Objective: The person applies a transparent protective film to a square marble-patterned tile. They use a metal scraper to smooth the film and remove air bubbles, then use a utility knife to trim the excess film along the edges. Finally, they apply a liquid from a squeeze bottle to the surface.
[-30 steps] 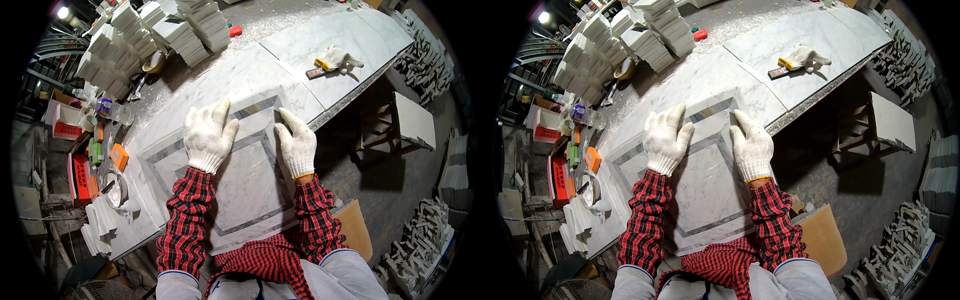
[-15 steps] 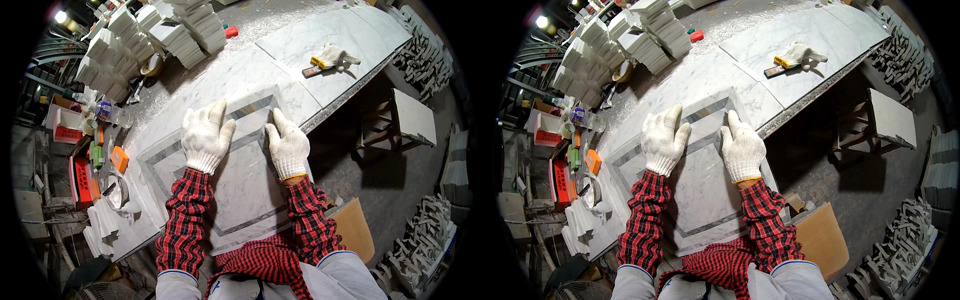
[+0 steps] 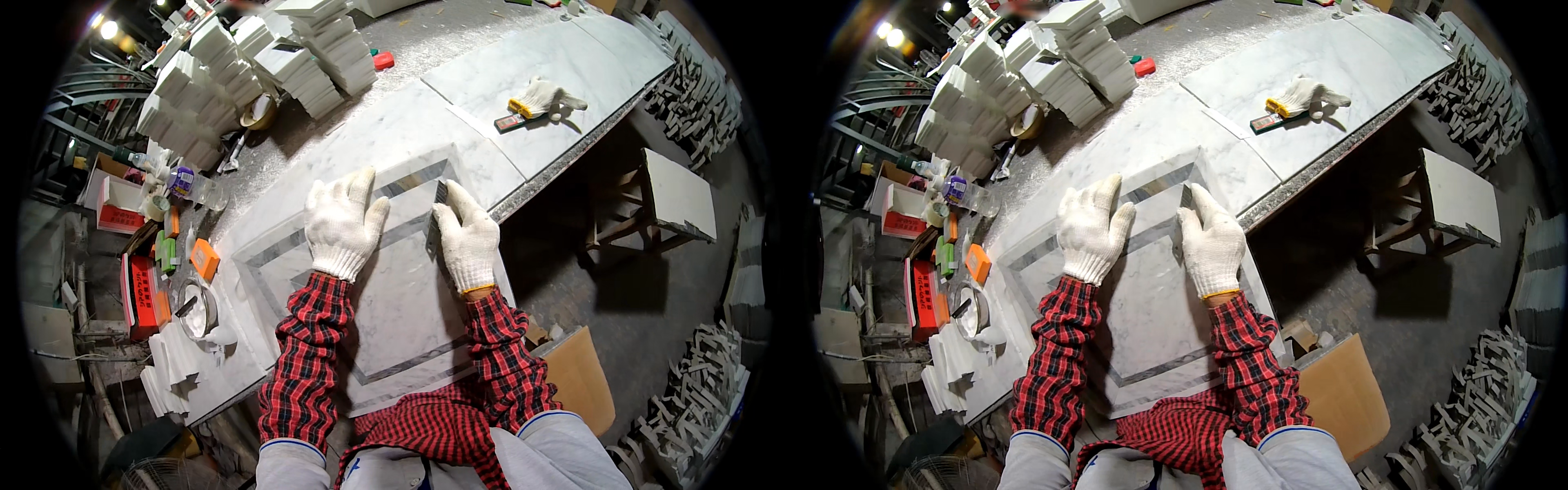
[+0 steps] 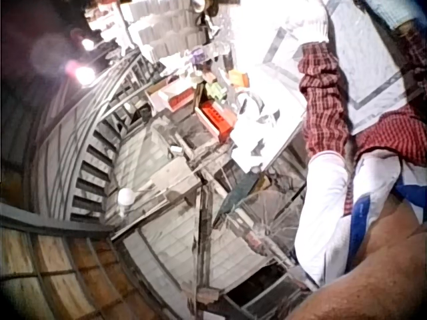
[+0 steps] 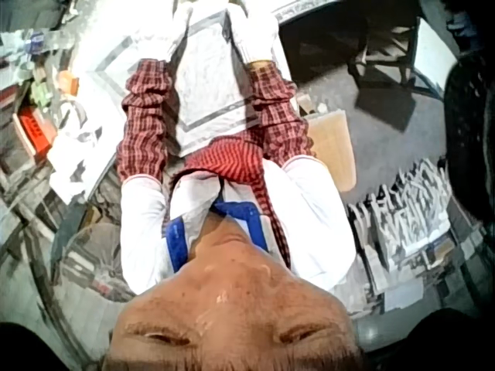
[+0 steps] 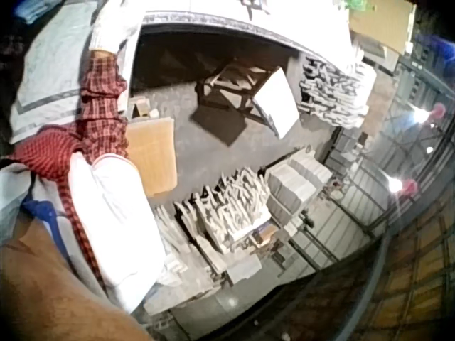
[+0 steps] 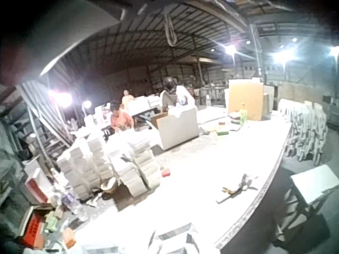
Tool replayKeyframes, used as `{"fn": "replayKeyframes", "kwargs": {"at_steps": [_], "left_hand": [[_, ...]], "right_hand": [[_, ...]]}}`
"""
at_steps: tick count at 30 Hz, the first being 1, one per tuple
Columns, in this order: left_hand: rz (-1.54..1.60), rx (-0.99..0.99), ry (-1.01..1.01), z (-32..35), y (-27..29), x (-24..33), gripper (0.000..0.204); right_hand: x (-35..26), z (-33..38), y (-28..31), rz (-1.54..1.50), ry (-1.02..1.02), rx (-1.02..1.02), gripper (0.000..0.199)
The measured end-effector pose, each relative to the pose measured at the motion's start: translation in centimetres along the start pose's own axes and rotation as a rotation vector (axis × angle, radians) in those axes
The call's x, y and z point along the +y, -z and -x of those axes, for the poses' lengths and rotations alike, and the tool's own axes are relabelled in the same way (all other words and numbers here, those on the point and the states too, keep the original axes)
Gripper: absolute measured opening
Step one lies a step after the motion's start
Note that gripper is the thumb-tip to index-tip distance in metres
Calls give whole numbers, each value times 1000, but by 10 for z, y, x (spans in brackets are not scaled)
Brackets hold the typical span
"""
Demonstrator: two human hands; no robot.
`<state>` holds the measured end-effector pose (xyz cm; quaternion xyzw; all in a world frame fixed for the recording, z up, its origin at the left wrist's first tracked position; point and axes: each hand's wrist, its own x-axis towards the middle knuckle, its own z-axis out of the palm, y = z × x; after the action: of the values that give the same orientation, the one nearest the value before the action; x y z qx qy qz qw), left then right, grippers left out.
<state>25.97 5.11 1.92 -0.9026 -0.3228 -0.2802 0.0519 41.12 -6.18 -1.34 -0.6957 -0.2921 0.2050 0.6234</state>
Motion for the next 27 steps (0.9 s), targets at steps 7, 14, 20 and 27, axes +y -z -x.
{"fn": "replayKeyframes", "kwargs": {"at_steps": [7, 14, 20, 27], "left_hand": [[15, -69, 33, 0, -1, 2, 50], [-7, -276, -252, 11, -13, 55, 56], [-40, -334, -124, 16, -27, 72, 58], [-91, -314, 25, 2, -21, 76, 58]], "right_hand": [[2, -5, 24, -32, -7, -7, 41], [10, 1, 48, 284, 9, -16, 43], [12, 6, 54, 241, -28, 8, 44], [18, 11, 63, 214, -11, 30, 45]]}}
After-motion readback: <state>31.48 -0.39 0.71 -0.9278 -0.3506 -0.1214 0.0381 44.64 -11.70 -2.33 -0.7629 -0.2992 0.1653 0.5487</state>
